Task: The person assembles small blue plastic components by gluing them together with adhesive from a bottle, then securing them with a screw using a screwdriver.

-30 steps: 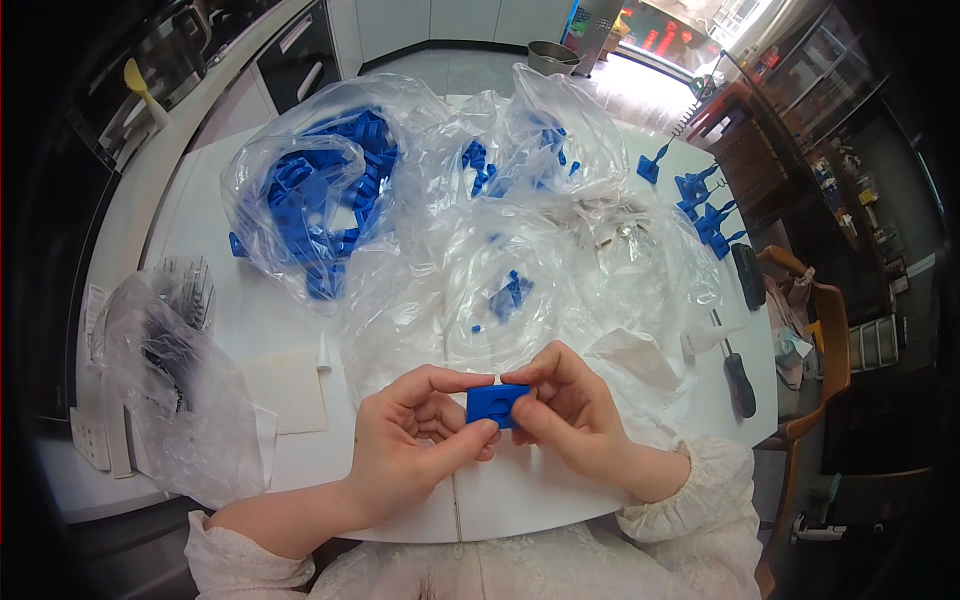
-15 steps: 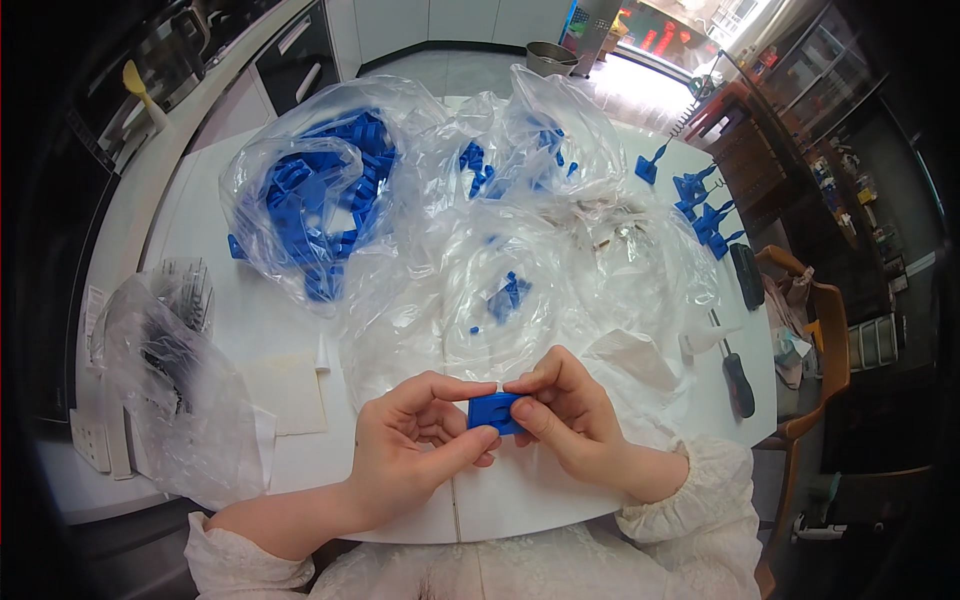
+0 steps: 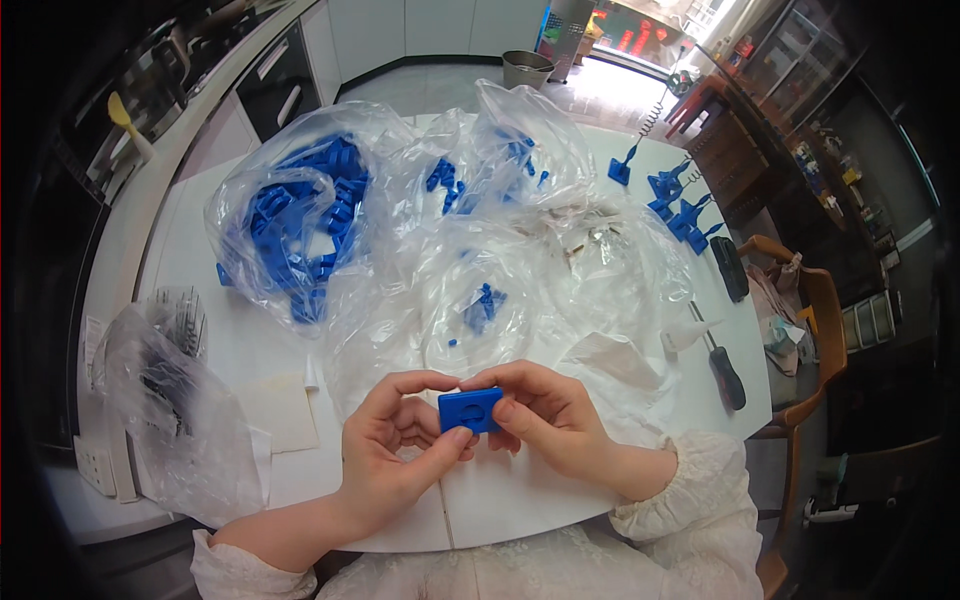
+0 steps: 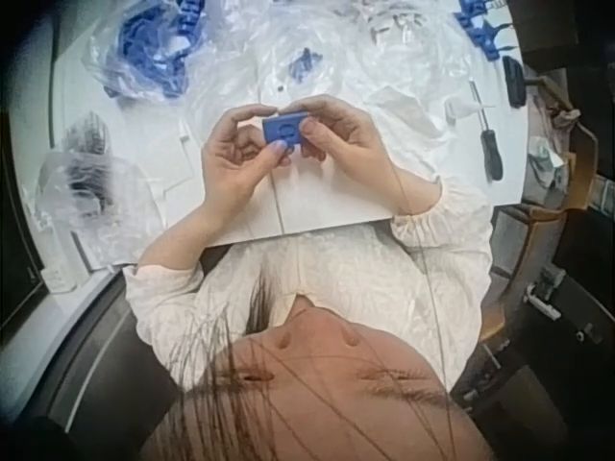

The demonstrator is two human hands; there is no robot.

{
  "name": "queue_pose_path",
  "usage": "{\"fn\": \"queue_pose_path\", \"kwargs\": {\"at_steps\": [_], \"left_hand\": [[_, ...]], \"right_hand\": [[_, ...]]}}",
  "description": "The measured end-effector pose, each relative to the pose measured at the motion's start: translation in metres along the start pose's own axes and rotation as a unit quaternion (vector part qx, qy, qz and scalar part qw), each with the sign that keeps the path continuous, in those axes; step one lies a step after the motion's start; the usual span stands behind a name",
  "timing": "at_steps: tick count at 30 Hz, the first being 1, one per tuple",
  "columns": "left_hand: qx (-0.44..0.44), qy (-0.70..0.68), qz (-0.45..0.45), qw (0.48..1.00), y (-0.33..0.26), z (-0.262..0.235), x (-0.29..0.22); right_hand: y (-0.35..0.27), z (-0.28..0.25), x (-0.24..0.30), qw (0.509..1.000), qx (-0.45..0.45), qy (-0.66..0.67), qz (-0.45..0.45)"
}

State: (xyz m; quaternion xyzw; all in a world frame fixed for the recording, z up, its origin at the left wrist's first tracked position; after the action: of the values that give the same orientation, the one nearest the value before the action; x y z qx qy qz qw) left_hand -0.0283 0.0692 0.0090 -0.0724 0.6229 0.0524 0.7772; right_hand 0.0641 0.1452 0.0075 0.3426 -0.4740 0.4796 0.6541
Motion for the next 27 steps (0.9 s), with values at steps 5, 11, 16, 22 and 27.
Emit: {"fn": "queue_pose_path", "kwargs": {"at_steps": [5,11,16,22,27], "left_hand": [[-0.036,-0.053,-0.016,0.998,-0.002,-0.003,0.006],[-0.029,-0.096,-0.01,0.995,-0.003,0.004,0.005],[-0.013,-0.068,0.001,0.998,-0.004,0.001,0.005],[0.0,-0.002,0.014,1.0,-0.011,0.001,0.003],[0.003,0.051,0.045,0.998,-0.013,0.001,0.0]], "right_hand": [[-0.001,0.0,-0.002,0.999,0.0,0.031,0.016],[-0.004,0.001,-0.002,0.999,0.001,0.052,-0.005],[-0.005,0.004,0.0,0.998,-0.009,0.043,-0.047],[-0.006,0.012,0.015,0.992,0.049,-0.065,-0.101],[-0.005,0.009,0.008,0.996,0.036,-0.046,-0.071]]}}
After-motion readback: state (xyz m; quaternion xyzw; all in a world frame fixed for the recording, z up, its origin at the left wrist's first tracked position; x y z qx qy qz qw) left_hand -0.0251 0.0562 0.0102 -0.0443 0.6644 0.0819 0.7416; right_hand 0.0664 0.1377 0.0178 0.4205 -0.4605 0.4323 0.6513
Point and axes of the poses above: each hand's wrist, its own y-axis towards the middle knuckle, its own z-axis out of the palm, x = y × z, the point moved 10 cm from there along y, towards the middle knuckle, and after that the axes turned 8 degrees about x, right-handed, at the moved point
